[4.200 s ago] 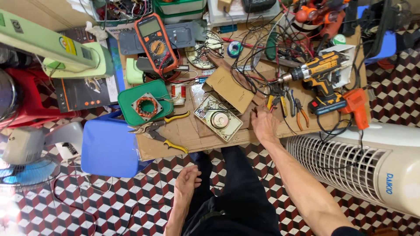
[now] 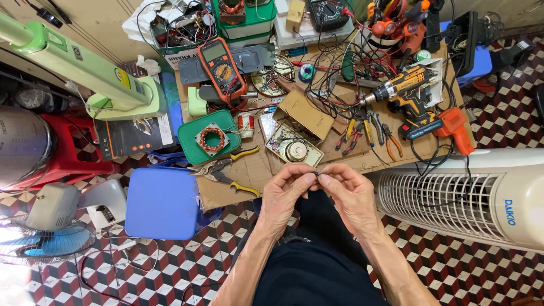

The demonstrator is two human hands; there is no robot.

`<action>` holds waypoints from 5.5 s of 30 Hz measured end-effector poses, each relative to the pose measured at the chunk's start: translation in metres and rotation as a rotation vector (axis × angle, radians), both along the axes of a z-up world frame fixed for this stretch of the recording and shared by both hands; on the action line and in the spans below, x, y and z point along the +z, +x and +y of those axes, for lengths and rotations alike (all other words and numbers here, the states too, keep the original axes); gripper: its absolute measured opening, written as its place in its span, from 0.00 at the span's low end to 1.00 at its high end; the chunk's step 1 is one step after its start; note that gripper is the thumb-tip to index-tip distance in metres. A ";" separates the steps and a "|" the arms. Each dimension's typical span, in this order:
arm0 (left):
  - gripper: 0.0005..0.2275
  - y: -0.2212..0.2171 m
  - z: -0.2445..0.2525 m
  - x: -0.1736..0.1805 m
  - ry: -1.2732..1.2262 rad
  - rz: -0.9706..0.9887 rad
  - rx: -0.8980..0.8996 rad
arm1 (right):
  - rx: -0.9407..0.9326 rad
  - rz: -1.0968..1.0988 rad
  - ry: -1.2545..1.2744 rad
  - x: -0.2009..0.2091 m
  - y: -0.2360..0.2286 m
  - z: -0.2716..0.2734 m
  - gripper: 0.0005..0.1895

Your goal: The recorder is repairing and testing the internal components of an electric motor or appliance using various hand tools and meters.

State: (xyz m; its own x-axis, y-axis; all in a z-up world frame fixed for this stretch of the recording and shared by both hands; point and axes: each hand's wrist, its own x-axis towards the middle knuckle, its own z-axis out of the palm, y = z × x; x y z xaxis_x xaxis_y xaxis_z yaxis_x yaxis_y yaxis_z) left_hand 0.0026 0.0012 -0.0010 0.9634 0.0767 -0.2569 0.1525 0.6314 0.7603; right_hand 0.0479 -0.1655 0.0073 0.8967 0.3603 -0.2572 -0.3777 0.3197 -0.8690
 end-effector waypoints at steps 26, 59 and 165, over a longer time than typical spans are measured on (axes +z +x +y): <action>0.07 0.004 -0.012 -0.006 0.079 -0.077 0.090 | -0.077 0.006 -0.031 0.013 -0.003 0.003 0.10; 0.07 0.003 -0.031 -0.005 0.371 -0.059 0.188 | -0.105 -0.095 -0.334 0.001 0.001 -0.004 0.09; 0.10 0.013 -0.056 -0.108 -0.159 0.353 0.454 | 0.388 0.048 -0.431 -0.079 0.068 0.011 0.09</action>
State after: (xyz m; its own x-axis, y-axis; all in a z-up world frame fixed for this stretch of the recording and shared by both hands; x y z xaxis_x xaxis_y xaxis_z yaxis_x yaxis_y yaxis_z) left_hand 0.0156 -0.0551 -0.1089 0.6974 0.3959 -0.5974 0.0665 0.7942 0.6040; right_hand 0.1159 -0.1543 -0.0716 0.7038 0.5141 -0.4903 -0.4384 -0.2288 -0.8692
